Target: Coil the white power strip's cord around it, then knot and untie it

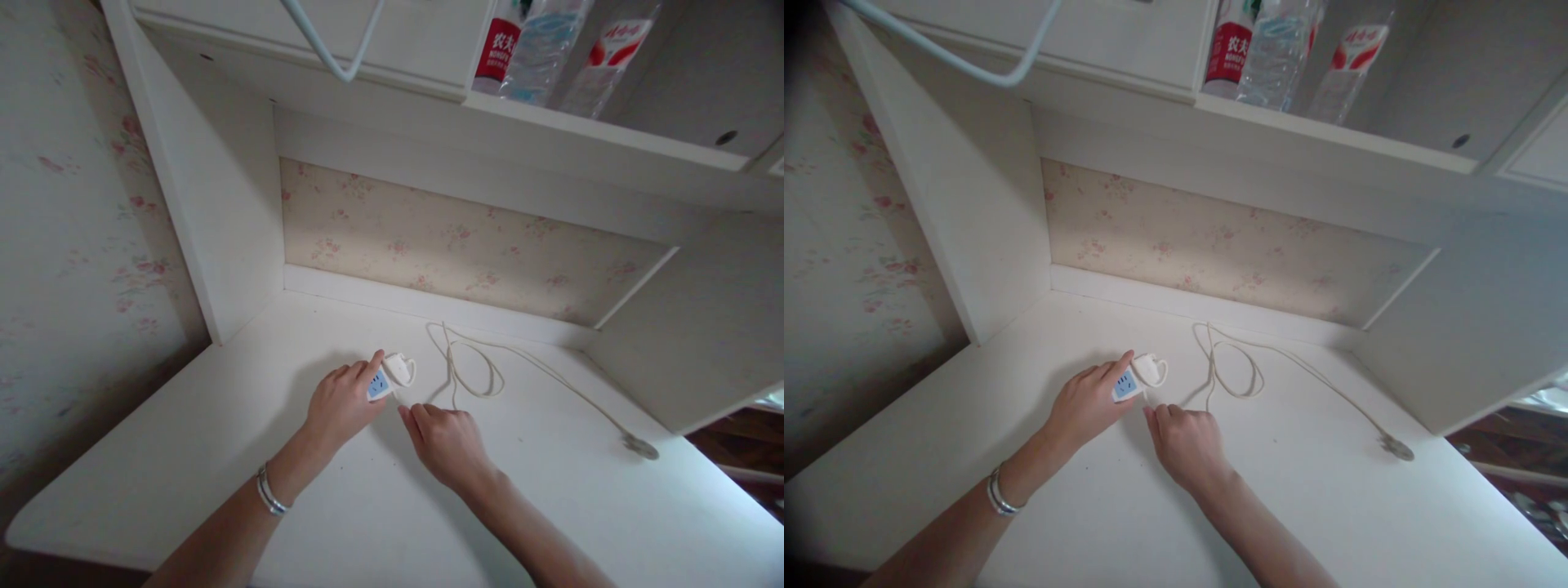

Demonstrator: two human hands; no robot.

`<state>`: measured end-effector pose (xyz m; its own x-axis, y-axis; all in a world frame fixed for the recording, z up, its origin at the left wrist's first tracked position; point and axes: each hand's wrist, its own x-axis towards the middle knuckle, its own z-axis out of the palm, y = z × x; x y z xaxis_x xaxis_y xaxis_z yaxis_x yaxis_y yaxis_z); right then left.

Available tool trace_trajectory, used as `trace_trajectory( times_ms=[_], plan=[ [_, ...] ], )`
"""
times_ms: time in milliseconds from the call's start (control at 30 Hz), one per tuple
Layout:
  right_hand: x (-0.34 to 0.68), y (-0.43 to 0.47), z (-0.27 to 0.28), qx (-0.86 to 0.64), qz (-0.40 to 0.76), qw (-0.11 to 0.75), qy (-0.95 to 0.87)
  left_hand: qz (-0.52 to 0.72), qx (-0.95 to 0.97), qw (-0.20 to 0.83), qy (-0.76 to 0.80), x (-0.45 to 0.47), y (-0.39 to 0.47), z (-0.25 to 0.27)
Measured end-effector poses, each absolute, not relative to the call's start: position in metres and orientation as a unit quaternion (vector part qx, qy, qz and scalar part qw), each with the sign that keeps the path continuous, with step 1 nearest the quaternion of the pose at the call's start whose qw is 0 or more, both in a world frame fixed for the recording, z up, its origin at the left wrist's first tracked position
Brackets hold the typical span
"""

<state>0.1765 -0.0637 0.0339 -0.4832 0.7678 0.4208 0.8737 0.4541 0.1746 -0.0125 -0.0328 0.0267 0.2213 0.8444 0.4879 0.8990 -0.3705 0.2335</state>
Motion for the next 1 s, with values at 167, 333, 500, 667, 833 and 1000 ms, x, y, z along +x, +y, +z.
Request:
trace_trajectory(
  times_ms=[167,333,500,667,833,1000],
  plan=[
    [0.181,-0.059,0.063,-0.348,-0.257,0.189,-0.881,-0.229,-0.827,0.037,-0.512,-0.002,-0.041,0.023],
    [0.181,-0.037,0.081,-0.256,-0.263,0.236,-0.9,-0.163,-0.891,-0.006,-0.425,0.006,-0.051,0.026],
    [0.177,-0.015,0.086,-0.301,-0.19,0.255,-0.899,-0.177,-0.922,-0.042,-0.342,0.003,-0.057,0.031],
    [0.175,-0.001,0.073,-0.382,-0.082,0.266,-0.881,-0.202,-0.927,-0.044,-0.312,0.0,-0.064,0.038],
    [0.183,0.012,0.053,-0.462,0.012,0.282,-0.841,-0.216,-0.922,-0.061,-0.315,-0.001,-0.066,0.042],
    [0.196,0.02,0.022,-0.556,0.044,0.271,-0.785,-0.28,-0.879,-0.086,-0.376,-0.006,-0.06,0.04]
  ],
)
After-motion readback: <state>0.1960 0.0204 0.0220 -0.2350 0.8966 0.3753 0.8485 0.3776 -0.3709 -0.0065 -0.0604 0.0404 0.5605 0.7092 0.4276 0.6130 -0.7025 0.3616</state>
